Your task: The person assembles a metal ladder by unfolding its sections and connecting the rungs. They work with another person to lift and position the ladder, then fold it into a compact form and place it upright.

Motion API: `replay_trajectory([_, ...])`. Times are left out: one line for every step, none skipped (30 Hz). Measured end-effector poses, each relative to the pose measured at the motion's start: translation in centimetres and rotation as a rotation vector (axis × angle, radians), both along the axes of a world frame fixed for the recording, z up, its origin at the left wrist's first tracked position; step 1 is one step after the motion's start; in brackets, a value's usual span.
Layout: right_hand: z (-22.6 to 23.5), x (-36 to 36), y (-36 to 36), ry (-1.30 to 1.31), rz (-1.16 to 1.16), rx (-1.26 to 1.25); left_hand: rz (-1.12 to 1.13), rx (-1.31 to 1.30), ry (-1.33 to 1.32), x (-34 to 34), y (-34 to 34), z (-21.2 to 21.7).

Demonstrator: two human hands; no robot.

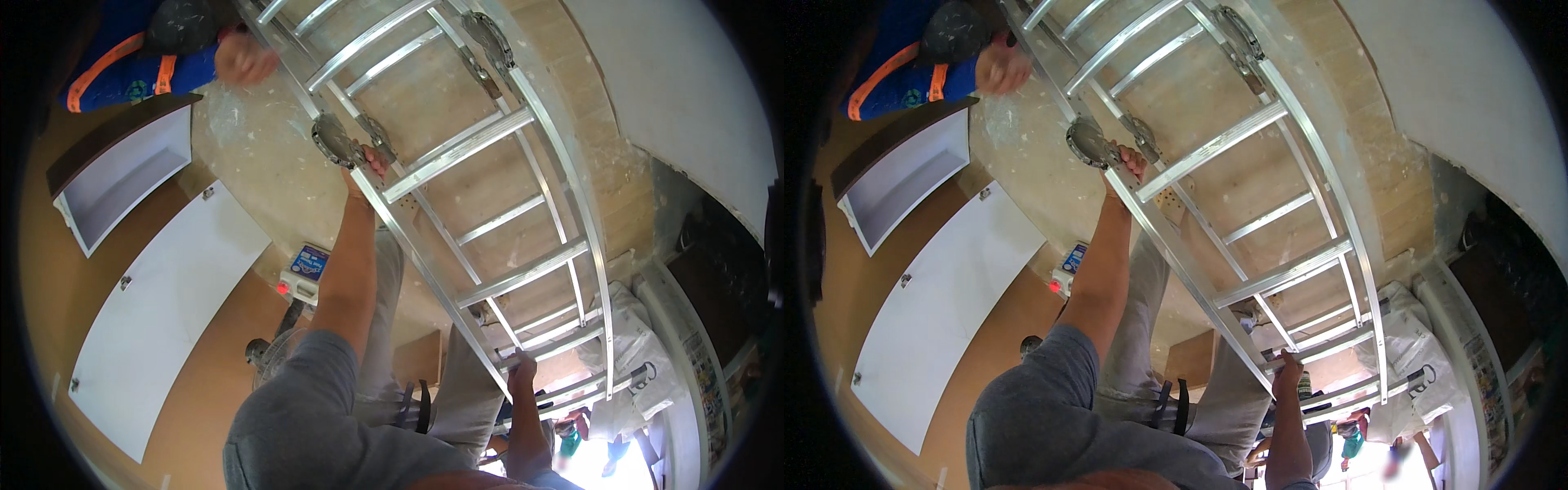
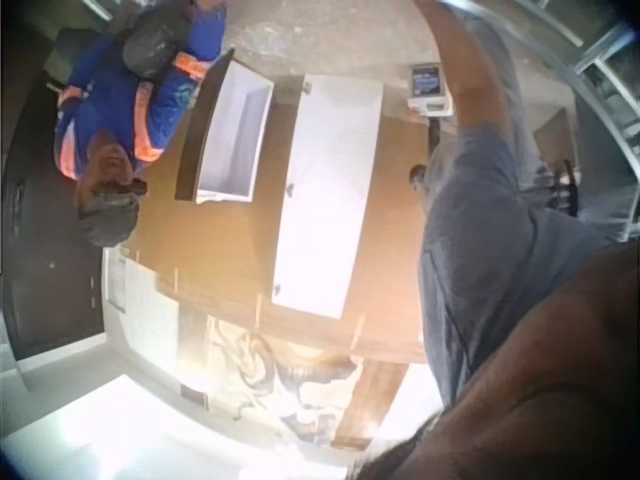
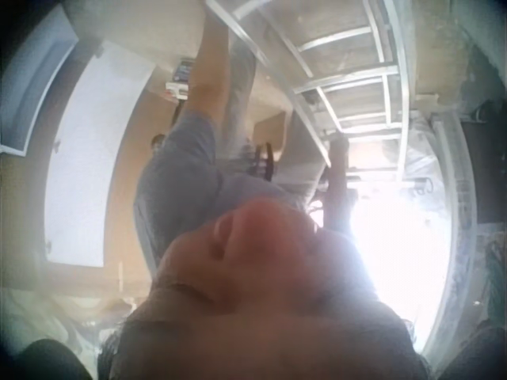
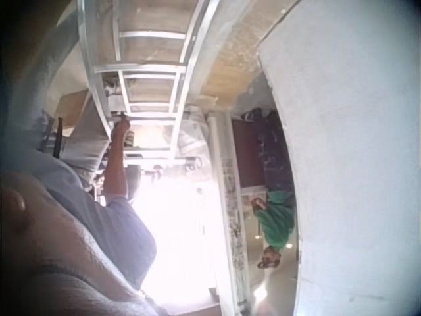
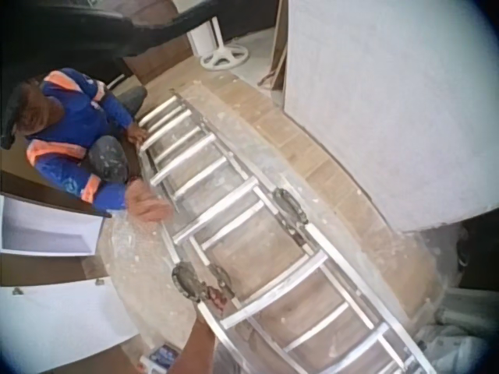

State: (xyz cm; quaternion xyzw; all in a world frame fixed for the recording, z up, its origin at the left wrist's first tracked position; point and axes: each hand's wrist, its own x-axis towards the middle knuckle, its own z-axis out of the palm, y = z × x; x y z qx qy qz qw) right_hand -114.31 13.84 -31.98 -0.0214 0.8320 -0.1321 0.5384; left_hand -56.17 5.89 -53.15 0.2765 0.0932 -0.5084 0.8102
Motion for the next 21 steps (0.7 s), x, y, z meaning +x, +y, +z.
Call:
replay_trajectory([0.1, 0.0, 0.0, -0.002, 0.007, 0.003, 0.006, -0.001, -0.006, 0.0, 0.0, 0.0])
replay_trajectory([-0.1, 0.3, -0.4, 0.033, 0.084, 0.008, 0.006, -0.032, 0.012, 0.0, 0.1, -0.3])
replay_trajectory([-0.1, 0.2, -0.3, 0.012, 0.085, -0.007, 0.006, -0.064, 0.029, 0.2, 0.3, -0.6])
replay_trajectory([0.0, 0.2, -0.2, -0.009, 0.088, -0.023, 0.006, -0.095, 0.047, 0.1, 0.3, -0.9])
replay_trajectory([0.4, 0.4, 0.0, -0.031, 0.089, -0.033, 0.012, -0.081, 0.03, -0.1, 0.3, -0.8])
replay_trajectory([0.1, 0.7, -0.2, -0.014, 0.075, -0.036, 0.017, -0.068, 0.012, -0.2, 0.2, -0.6])
replay_trajectory([0.2, 1.0, -0.3, -0.003, 0.071, -0.024, 0.022, -0.054, -0.006, -0.3, 0.0, -0.5])
replay_trajectory([0.5, 1.4, -0.7, 0.006, 0.066, -0.016, 0.007, -0.135, -0.022, -0.4, 0.0, -0.7])
replay_trajectory([0.8, 1.6, -0.9, 0.015, 0.062, -0.008, 0.031, -0.111, -0.005, -0.5, 0.3, -0.7])
replay_trajectory([0.4, 1.1, -0.6, 0.014, 0.065, -0.021, 0.055, -0.088, 0.011, -0.7, 0.8, -0.6])
replay_trajectory([0.2, 1.0, -0.4, 0.021, 0.067, -0.034, 0.077, -0.068, 0.031, -1.0, 0.9, -0.2])
replay_trajectory([0.1, 1.0, -0.3, 0.026, 0.072, -0.048, 0.06, -0.105, 0.022, -1.1, 1.1, 0.2])
replay_trajectory([0.0, 0.9, -0.3, 0.03, 0.079, -0.061, 0.068, 0.013, 0.092, -1.7, 1.4, 0.7])
replay_trajectory([0.1, 1.0, -0.4, 0.004, 0.057, -0.056, 0.067, 0.134, 0.166, -2.7, 1.0, 3.1])
replay_trajectory([0.1, 0.9, -0.5, -0.006, 0.058, -0.046, 0.073, 0.254, 0.237, -3.9, 1.0, 5.5])
replay_trajectory([-0.2, 0.6, -0.3, -0.02, 0.048, -0.036, -0.04, 0.121, 0.311, -5.4, 1.3, 7.4])
replay_trajectory([-0.3, 0.3, 0.0, -0.027, 0.046, -0.021, -0.145, -0.009, 0.391, -7.2, 2.3, 9.1])
replay_trajectory([-0.3, 0.0, 0.1, -0.052, 0.067, -0.038, -0.125, 0.172, 0.438, -9.7, 3.4, 11.2])
replay_trajectory([-0.2, 0.1, 0.2, -0.033, 0.076, -0.038, -0.107, 0.353, 0.484, -12.4, 4.3, 13.1])
replay_trajectory([-0.1, 0.4, 0.4, -0.015, 0.084, -0.04, -0.166, 0.404, 0.432, -14.7, 5.3, 14.3])
replay_trajectory([-0.2, 0.7, 0.1, -0.005, 0.102, -0.036, -0.212, 0.46, 0.375, -16.9, 6.4, 15.2])
